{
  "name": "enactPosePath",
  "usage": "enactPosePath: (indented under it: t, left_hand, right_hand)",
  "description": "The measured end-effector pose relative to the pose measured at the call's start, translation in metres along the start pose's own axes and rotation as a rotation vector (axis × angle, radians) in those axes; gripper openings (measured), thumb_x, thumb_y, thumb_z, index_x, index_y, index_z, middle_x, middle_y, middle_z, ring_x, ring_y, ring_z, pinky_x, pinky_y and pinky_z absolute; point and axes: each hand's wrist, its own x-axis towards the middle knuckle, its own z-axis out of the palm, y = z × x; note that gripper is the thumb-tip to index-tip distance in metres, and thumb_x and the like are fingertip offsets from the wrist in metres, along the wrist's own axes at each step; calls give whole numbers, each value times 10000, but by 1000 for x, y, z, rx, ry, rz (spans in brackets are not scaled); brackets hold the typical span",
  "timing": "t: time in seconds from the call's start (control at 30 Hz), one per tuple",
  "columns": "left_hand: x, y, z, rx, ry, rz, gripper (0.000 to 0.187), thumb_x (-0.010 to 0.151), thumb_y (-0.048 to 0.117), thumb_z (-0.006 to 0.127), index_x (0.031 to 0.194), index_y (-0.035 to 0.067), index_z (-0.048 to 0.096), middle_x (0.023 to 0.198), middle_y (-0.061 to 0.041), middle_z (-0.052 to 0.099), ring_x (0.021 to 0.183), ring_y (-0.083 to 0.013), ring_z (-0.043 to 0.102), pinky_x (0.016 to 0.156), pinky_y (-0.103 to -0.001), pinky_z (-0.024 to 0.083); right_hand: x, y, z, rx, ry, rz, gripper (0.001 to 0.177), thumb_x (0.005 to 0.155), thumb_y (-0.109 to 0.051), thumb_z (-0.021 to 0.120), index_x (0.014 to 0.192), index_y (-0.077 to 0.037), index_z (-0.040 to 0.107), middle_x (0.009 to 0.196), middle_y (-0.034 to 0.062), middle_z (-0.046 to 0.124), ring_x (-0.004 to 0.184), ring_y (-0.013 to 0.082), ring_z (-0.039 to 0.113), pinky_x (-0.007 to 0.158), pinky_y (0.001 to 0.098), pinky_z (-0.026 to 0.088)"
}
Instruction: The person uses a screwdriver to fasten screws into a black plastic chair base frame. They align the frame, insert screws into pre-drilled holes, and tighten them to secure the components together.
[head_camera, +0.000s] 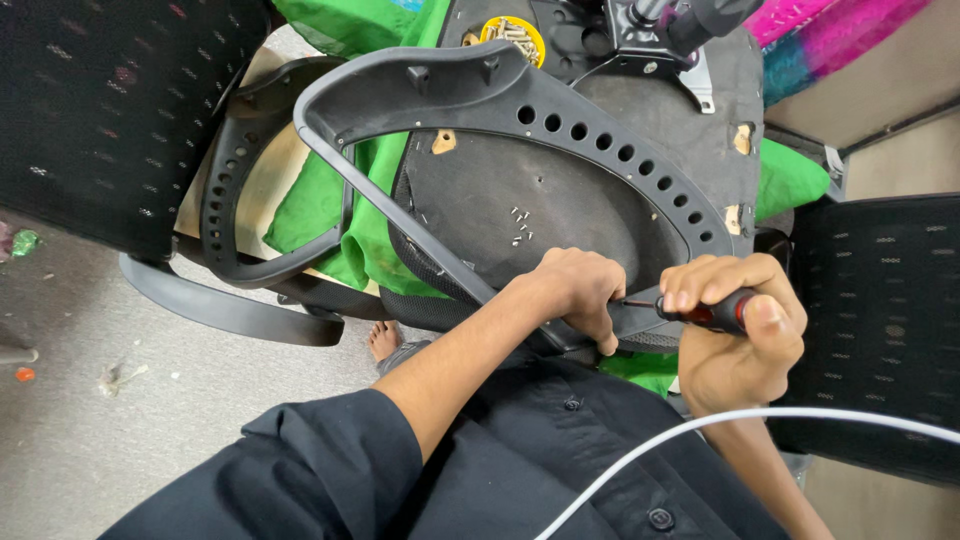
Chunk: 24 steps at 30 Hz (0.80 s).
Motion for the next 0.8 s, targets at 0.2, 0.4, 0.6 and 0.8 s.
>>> enactPosePath:
  t: [0.2, 0.4, 0.6, 0.8]
  left_hand:
    - [2, -1, 1, -50, 81, 31, 627, 570, 460, 937, 1089, 190, 714, 1058, -37, 748, 1031, -244, 708, 847, -390, 550]
    - [1, 0, 0, 8, 2, 8, 531, 629, 465, 895, 1036, 143, 782, 1058, -43, 788, 1039, -247, 736, 866, -396, 566]
    - [0, 0, 0, -26, 58, 26, 588, 583, 463, 926, 1061, 171, 744, 1059, -38, 763, 1047, -247, 712, 859, -394, 551]
    - [0, 0, -1, -30, 22, 10, 572, 611, 454, 911, 1084, 168, 765, 1085, -37, 771, 1076, -237, 714, 889, -386, 550]
  right_hand:
    - [3, 2, -5, -16, -7, 3, 503, 1106, -385, 482, 832, 35, 525, 699, 167, 527, 631, 247, 478, 695, 395, 433]
    - [3, 5, -5, 32, -28, 49, 542, 1046, -413, 448, 702, 6, 457, 581, 143, 455, 531, 212, 375, 586, 355, 338]
    - [4, -2, -11, 3, -90, 105, 594, 1005, -467, 461, 617, -21, 404, 525, 97, 394, 499, 176, 315, 546, 323, 292]
    - [7, -9, 3, -20, -49, 58, 551, 1043, -486, 504, 753, -23, 426, 601, 102, 428, 566, 189, 363, 620, 346, 339]
